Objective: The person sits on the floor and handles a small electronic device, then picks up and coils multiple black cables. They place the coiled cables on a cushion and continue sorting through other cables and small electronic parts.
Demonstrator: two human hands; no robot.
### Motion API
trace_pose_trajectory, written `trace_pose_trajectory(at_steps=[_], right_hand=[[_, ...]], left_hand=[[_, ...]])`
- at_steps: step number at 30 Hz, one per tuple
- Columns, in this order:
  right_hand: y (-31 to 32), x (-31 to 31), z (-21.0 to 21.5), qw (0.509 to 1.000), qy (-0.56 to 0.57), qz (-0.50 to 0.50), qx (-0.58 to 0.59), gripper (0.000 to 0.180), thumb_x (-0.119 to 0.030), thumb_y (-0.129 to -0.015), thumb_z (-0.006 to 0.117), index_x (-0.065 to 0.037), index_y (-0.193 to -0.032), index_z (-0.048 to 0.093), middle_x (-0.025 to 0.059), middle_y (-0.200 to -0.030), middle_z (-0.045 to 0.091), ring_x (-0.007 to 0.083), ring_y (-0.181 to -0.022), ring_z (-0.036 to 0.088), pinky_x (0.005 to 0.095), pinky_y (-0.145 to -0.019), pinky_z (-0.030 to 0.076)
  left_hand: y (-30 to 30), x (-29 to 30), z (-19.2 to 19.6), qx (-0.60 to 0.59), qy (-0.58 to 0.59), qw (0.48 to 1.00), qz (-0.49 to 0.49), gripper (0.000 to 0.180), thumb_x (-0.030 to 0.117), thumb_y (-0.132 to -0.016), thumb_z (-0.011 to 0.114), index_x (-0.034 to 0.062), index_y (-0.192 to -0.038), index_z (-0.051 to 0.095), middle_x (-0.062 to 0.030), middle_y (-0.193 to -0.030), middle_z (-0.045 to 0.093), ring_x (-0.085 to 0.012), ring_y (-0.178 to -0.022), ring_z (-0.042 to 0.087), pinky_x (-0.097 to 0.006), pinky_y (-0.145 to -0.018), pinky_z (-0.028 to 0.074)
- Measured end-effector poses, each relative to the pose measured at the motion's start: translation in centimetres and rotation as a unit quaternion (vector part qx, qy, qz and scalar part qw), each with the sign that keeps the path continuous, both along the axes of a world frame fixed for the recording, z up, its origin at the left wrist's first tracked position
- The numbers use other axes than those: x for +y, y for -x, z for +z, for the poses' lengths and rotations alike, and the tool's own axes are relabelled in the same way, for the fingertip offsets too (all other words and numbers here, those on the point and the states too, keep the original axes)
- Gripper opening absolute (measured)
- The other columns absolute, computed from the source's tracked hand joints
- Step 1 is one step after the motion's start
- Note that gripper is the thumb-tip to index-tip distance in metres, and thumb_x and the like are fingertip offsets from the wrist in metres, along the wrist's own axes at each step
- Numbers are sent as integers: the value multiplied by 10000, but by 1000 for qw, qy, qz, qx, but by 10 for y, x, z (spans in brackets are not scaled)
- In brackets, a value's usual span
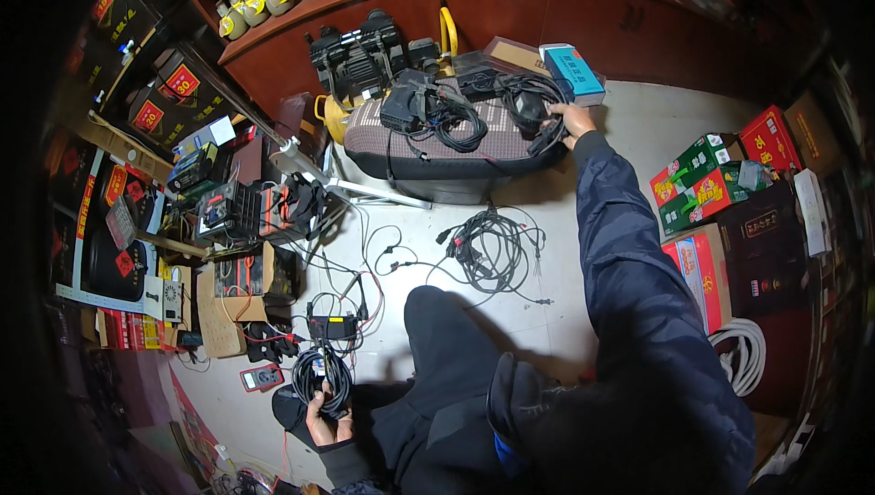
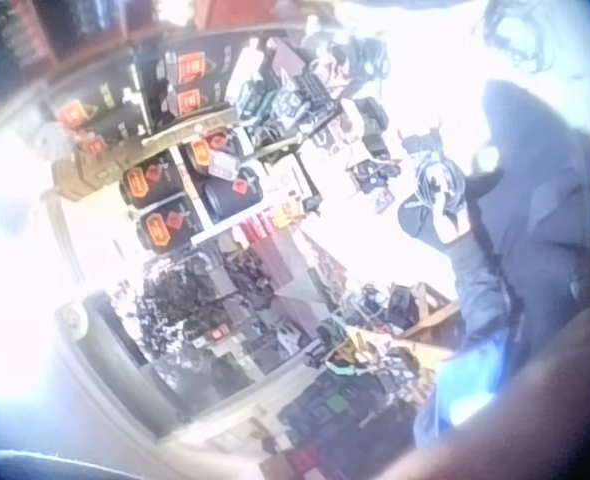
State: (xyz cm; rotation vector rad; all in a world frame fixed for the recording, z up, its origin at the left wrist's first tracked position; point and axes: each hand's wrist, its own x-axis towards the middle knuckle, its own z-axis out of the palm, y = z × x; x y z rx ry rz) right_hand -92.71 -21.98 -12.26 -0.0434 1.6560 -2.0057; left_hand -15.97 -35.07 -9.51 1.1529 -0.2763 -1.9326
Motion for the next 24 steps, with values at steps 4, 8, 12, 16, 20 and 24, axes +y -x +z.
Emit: trace_pose_trajectory(at_steps=[4,8,12,16,20,24], right_hand=[[23,-4,-61,900,-361,-19,241,235,-66,-784,618,96,-943,679,180,-842,702,304,-664,695,410,-617,574],[22,-6,-72,891,-370,-46,259,350,-126,-762,643,112,-1014,691,222,-920,725,299,-752,724,386,-700,570],[4,-12,-30,845,-398,-67,350,559,-227,-784,624,72,-1255,651,318,-1267,638,419,-1242,596,400,-1073,445],[-5,-37,25,918,-267,-69,284,145,-95,-881,643,36,-819,647,75,-778,665,171,-662,598,312,-631,475],[-25,-51,72,986,-45,-17,162,110,-84,-972,631,18,-932,621,53,-787,614,155,-688,581,295,-648,490],[-34,-61,72,982,41,-25,181,209,-58,-964,620,22,-1156,601,55,-802,603,163,-667,596,298,-634,554]], left_hand=[[-1,1,-1,10,-7,1000,14,216,30,-866,680,32,-1080,645,-108,-1038,742,-233,-981,720,-475,-873,582],[-5,2,-4,-9,-13,1000,21,226,38,-862,689,34,-1084,646,-108,-1024,744,-231,-935,719,-469,-851,582],[-6,1,-4,-14,-15,1000,12,247,38,-860,694,30,-1101,640,-109,-1025,744,-234,-927,720,-463,-843,581],[1,2,-2,-29,-17,999,7,236,46,-860,692,44,-1089,634,-101,-1027,726,-233,-950,712,-461,-834,581],[7,2,-3,-13,-19,1000,4,244,49,-860,693,50,-1095,629,-92,-1023,715,-228,-960,706,-464,-833,580],[10,2,-5,-24,-18,1000,9,216,44,-862,688,53,-1071,637,-90,-1018,715,-224,-978,704,-468,-841,581]])
